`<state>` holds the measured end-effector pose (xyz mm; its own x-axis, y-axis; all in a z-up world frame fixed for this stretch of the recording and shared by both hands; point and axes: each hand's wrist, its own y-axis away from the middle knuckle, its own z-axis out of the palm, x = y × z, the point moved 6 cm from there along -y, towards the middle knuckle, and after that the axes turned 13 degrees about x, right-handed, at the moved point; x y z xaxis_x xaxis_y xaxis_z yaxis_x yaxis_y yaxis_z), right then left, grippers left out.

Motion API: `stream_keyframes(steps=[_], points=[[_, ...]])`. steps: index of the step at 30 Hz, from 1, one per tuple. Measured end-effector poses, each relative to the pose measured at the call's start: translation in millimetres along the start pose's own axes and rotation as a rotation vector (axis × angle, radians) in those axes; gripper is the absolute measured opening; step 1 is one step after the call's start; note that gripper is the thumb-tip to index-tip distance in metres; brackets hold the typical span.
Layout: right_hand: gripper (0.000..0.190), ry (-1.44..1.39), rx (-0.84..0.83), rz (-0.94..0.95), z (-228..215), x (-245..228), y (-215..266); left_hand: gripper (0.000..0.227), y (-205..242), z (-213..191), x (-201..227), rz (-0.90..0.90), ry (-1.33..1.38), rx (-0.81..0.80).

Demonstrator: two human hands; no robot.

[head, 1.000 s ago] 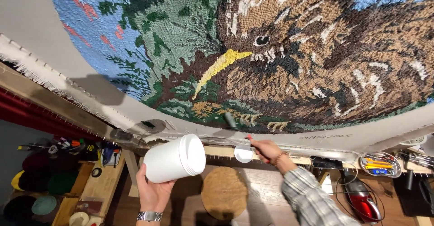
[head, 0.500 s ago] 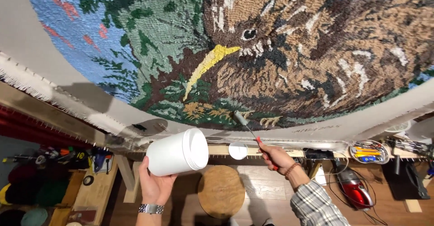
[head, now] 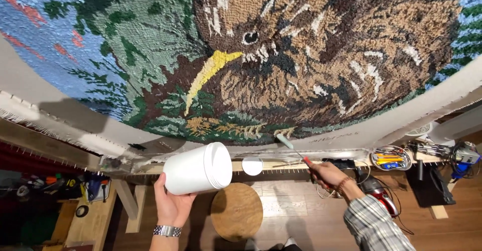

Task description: Applying glue to the back of a tufted rug using a small paint roller to secure the yarn.

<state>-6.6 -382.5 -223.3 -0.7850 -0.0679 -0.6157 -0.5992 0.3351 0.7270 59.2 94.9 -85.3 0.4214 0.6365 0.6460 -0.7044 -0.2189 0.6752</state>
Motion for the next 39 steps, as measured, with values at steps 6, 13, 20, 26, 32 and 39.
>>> stream_keyframes(steps=[6,13,20,26,32,39], points=[[0.041,0.202,0.095,0.027,52,-47,-12,0.071,14,6,5,0.010,-0.008,0.023],[0.033,0.052,0.143,0.025,57,-29,-35,0.069,5,-5,9,0.057,-0.007,0.016],[0.023,-0.325,0.087,0.069,49,-44,-12,0.070,2,0,0,0.033,0.017,0.008],[0.018,-0.388,0.077,0.106,85,-49,-41,0.068,2,6,0,0.009,0.013,0.033],[0.014,-0.323,0.114,0.063,75,-52,-23,0.068,-10,11,-7,0.013,-0.021,-0.009],[0.019,-0.166,0.175,0.056,94,-59,-23,0.070,-6,12,-11,-0.003,-0.030,0.001]])
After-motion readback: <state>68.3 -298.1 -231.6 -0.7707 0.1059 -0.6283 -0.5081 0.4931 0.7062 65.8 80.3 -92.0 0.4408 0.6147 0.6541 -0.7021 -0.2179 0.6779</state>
